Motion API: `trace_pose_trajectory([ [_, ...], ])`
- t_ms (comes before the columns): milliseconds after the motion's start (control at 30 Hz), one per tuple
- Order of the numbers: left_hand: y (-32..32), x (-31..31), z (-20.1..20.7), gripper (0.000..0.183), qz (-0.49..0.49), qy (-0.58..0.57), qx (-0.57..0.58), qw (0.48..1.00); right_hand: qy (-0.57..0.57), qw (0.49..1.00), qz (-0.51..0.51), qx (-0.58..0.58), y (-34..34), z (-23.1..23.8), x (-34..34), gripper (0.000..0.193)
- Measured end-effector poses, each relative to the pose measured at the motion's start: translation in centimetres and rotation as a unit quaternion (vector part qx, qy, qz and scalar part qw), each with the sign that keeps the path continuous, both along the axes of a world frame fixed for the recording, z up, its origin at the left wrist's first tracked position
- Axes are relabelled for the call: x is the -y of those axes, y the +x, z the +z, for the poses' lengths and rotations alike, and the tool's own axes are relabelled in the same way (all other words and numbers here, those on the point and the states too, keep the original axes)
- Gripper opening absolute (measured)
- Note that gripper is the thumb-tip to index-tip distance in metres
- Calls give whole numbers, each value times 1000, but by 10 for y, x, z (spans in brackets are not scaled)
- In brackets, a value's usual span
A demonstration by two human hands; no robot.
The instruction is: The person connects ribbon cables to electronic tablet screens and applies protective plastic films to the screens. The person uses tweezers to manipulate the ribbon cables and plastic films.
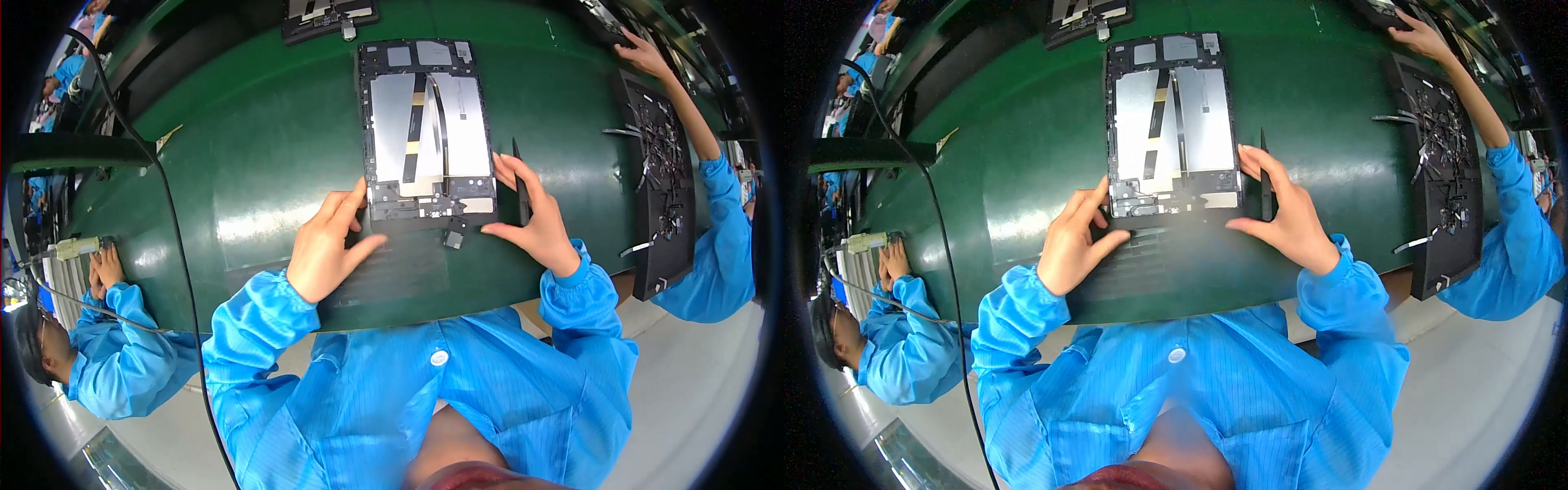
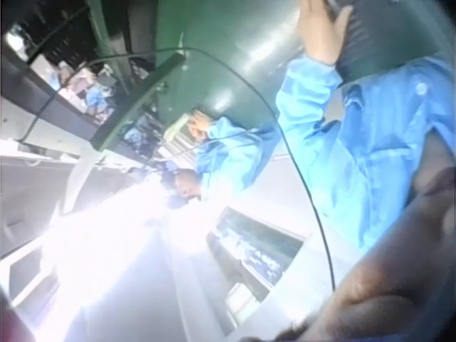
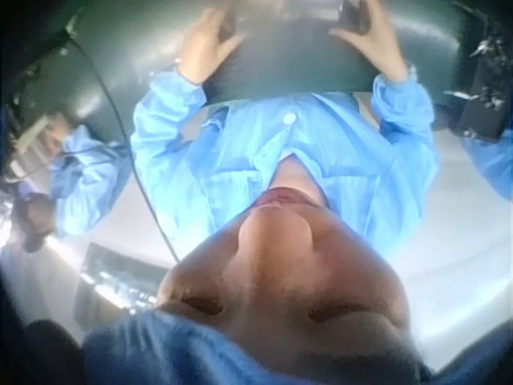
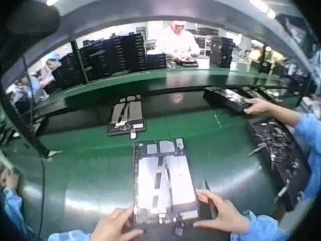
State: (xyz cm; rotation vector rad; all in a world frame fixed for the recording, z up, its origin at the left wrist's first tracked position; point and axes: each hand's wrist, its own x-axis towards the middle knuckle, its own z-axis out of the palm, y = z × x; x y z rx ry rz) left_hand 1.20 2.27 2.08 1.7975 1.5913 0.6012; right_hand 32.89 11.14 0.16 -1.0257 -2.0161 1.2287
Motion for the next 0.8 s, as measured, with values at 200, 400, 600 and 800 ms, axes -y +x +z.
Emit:
trace_pose_trajectory([
  [200, 11, -6, -13, 53, 43, 138, -45, 988, 62, 994, -88, -12, 1, -13, 1, 65],
  [400, -5, -32, 14, 37, -20, 215, -79, 973, 150, 982, -116, -11, -14, 14, 1, 59],
  [600, 10, -58, 19, 16, -71, 227, -112, 965, 84, 996, 10, -26, -67, 26, 1, 44],
  [800, 7, -37, 2, 17, -110, 312, -159, 930, 125, 991, 42, -18, -94, 15, -4, 42],
])
